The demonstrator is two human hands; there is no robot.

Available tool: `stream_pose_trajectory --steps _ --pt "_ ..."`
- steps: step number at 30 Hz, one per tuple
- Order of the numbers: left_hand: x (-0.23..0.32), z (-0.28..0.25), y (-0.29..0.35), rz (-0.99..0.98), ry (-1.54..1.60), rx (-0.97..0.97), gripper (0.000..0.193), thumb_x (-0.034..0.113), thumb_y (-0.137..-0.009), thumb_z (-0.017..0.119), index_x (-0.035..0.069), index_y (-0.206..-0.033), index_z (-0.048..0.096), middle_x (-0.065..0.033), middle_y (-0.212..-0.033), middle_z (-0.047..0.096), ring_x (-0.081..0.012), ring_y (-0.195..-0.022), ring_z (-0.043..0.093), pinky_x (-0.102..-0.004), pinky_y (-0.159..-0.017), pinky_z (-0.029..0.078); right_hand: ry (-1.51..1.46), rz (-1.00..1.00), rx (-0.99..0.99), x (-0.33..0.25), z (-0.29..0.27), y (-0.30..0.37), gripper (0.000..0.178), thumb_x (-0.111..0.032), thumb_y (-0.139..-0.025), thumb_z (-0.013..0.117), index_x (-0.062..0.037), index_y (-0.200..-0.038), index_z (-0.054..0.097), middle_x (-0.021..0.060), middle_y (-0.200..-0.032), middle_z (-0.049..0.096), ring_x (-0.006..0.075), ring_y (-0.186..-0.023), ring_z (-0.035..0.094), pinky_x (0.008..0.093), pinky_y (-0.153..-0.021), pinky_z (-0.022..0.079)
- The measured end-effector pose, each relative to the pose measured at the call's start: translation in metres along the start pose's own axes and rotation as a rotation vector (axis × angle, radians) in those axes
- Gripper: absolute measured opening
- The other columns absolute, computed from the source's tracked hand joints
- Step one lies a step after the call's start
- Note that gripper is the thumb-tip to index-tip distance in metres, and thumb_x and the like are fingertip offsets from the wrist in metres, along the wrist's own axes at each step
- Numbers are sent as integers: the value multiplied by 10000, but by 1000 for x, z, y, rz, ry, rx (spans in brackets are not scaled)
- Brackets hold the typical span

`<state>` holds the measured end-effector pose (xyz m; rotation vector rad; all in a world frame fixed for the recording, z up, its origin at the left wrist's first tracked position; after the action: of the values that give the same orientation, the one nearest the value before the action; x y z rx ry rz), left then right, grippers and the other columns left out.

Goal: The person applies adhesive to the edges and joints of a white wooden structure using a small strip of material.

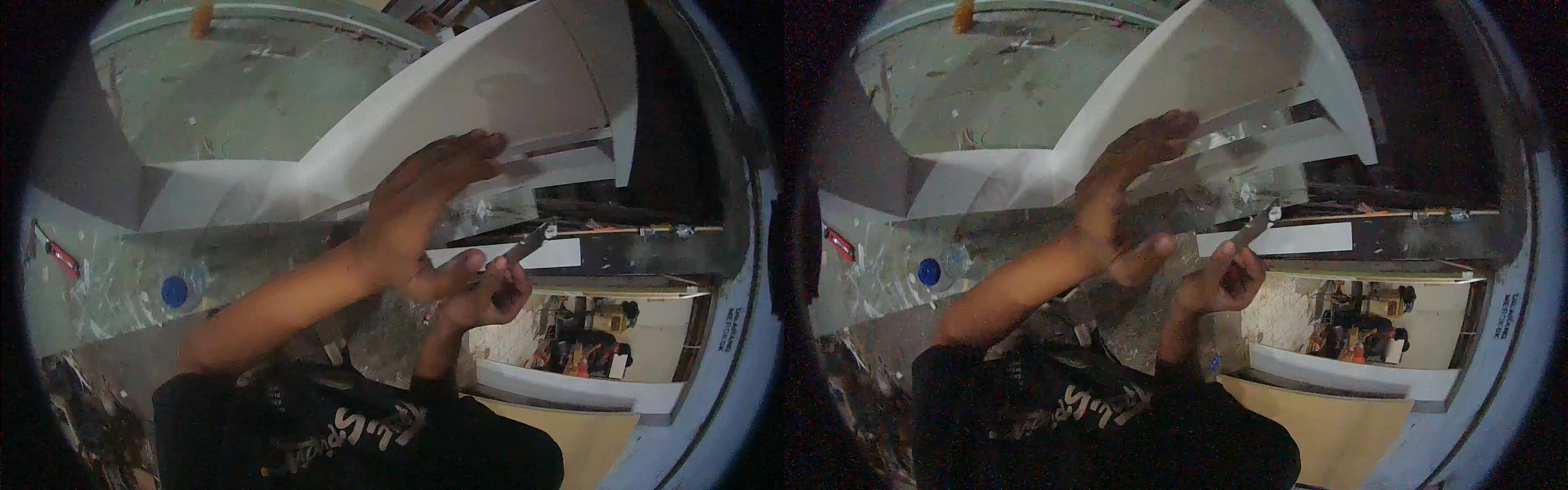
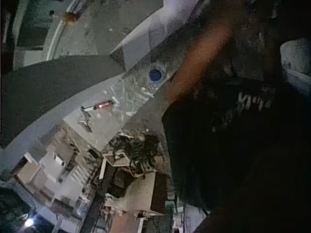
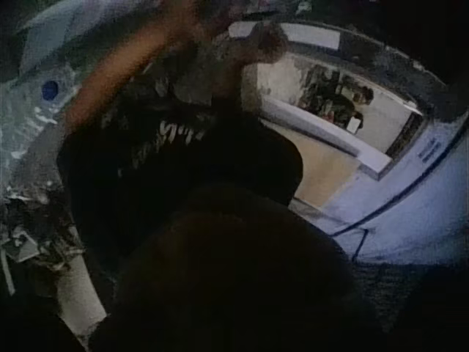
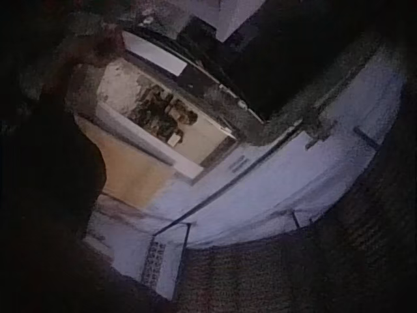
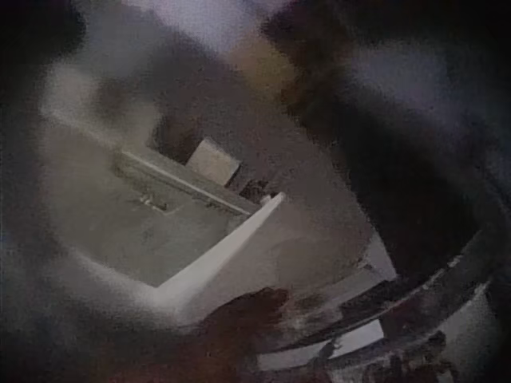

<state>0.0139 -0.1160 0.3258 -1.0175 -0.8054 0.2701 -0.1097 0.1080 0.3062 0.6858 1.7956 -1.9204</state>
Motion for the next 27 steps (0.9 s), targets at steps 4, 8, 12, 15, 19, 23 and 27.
stream_pose_trajectory --steps 4,8,12,15,19,23,27 --pt "7 0 6 -36 -14 -46 670 335 -724 658 2 -1287 515 -204 -1391 505 -388 -1294 480 -474 -1076 361 26 32 61 4 -1 -2 185 -81 -827 746 -35 -926 596 30 -830 577 117 -749 527 253 -643 425" --pt "13 3 -12 -10 -58 30 602 350 -732 639 24 -1232 557 -185 -1349 555 -355 -1272 509 -428 -1014 387 67 36 61 5 -7 -5 176 -64 -828 739 -34 -929 599 36 -854 578 127 -745 543 260 -649 445" --pt "20 4 -25 45 -220 12 564 367 -731 630 51 -1196 578 -154 -1311 598 -309 -1201 551 -369 -957 378 39 29 40 6 -12 -6 167 -41 -827 729 -28 -924 595 55 -903 573 151 -769 557 281 -674 467" --pt "24 6 -33 57 -213 26 554 361 -715 639 66 -1181 585 -141 -1309 604 -284 -1130 569 -353 -947 367 4 91 26 7 -7 -6 162 -35 -835 721 -23 -921 584 65 -929 562 161 -802 551 293 -700 470" --pt "33 13 -49 115 -203 52 554 347 -688 650 71 -1165 591 -136 -1316 603 -270 -1085 568 -343 -942 362 6 33 27 14 -16 -6 153 -30 -846 712 -18 -916 577 66 -919 559 163 -830 540 307 -737 470" --pt "35 14 -56 110 -145 79 538 318 -683 670 65 -1153 600 -138 -1317 601 -279 -1110 566 -349 -943 378 -60 45 21 13 -15 -8 160 -49 -847 722 -17 -913 580 65 -915 561 158 -830 537 304 -747 466" --pt "22 6 -38 57 9 136 488 277 -726 668 26 -1138 599 -199 -1283 606 -314 -1101 589 -365 -943 399 94 61 44 15 -23 -6 170 -66 -842 732 -25 -912 583 56 -897 559 142 -813 537 268 -713 459"
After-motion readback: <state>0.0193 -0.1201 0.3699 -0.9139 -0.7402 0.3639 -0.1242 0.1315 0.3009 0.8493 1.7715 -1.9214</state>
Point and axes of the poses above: each hand's wrist, its own y-axis away from the middle knuckle, its own z-axis out of the palm, x = y × z, the point moved 10 cm from there along -y, towards the middle knuckle
